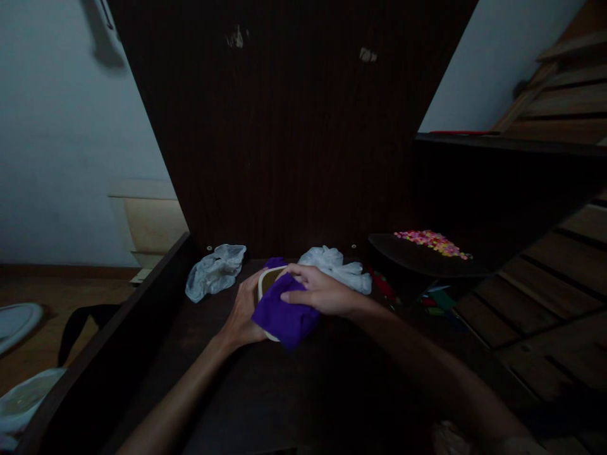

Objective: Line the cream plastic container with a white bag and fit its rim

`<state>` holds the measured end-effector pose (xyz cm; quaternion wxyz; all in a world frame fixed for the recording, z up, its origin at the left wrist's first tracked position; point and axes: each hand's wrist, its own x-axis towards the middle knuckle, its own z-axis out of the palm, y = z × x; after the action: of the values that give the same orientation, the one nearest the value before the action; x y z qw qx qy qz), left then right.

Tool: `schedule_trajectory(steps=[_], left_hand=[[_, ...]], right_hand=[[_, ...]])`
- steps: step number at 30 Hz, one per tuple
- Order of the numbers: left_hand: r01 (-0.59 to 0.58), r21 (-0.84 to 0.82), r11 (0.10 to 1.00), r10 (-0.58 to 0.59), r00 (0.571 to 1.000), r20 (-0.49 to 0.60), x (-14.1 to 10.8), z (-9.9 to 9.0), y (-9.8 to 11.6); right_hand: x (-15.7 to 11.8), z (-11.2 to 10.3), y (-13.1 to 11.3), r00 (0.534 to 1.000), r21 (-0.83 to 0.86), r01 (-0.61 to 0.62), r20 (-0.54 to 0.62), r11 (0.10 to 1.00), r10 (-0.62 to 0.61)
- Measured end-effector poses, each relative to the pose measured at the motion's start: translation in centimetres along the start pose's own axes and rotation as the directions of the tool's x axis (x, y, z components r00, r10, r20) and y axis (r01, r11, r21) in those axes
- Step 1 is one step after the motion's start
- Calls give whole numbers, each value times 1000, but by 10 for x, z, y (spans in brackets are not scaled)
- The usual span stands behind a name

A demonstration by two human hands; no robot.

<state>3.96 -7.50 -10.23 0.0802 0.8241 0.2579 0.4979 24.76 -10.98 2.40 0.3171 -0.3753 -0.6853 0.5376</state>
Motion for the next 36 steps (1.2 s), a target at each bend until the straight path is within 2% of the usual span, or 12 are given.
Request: schedule_trajectory(steps=[2,5,11,13,15,18,20,22,25,29,33,36], left_hand=[[-40,22,999,41,999,-1,-3,3,-3],[-82,40,996,82,997,9,-6,6,-4],[-87,63,994,88,996,-5,-10,6,-4],[-82,75,994,82,997,-6,-13,5,-5],[-91,74,993,91,996,2,-14,5,-6],[-102,55,993,102,995,10,-15,5,-6],[-104,41,994,103,994,21,-16,5,-7],[-108,30,994,107,994,39,-16,5,-8],[-113,43,993,110,992,58,-18,5,-10],[-167,85,982,159,983,90,-19,5,-10],[-269,79,960,261,960,97,-20,10,-4],[-280,87,956,273,959,77,-21,12,-2]], right_hand=[[-1,12,16,998,-331,-16,-59,944,-4],[-5,26,30,999,-677,-16,-41,736,-16],[-7,38,40,994,-950,87,65,299,-83],[-8,38,42,980,-960,174,148,219,-132],[-9,37,42,961,-936,274,260,221,-91],[-15,34,37,910,-883,374,409,285,74],[-22,32,30,881,-862,405,458,306,123],[-29,31,23,906,-875,328,398,357,142],[-37,33,21,947,-867,137,257,480,194],[-38,45,39,930,-870,140,280,473,240],[-27,58,54,901,-888,45,233,457,365],[-12,63,56,873,-880,-14,221,475,434]])
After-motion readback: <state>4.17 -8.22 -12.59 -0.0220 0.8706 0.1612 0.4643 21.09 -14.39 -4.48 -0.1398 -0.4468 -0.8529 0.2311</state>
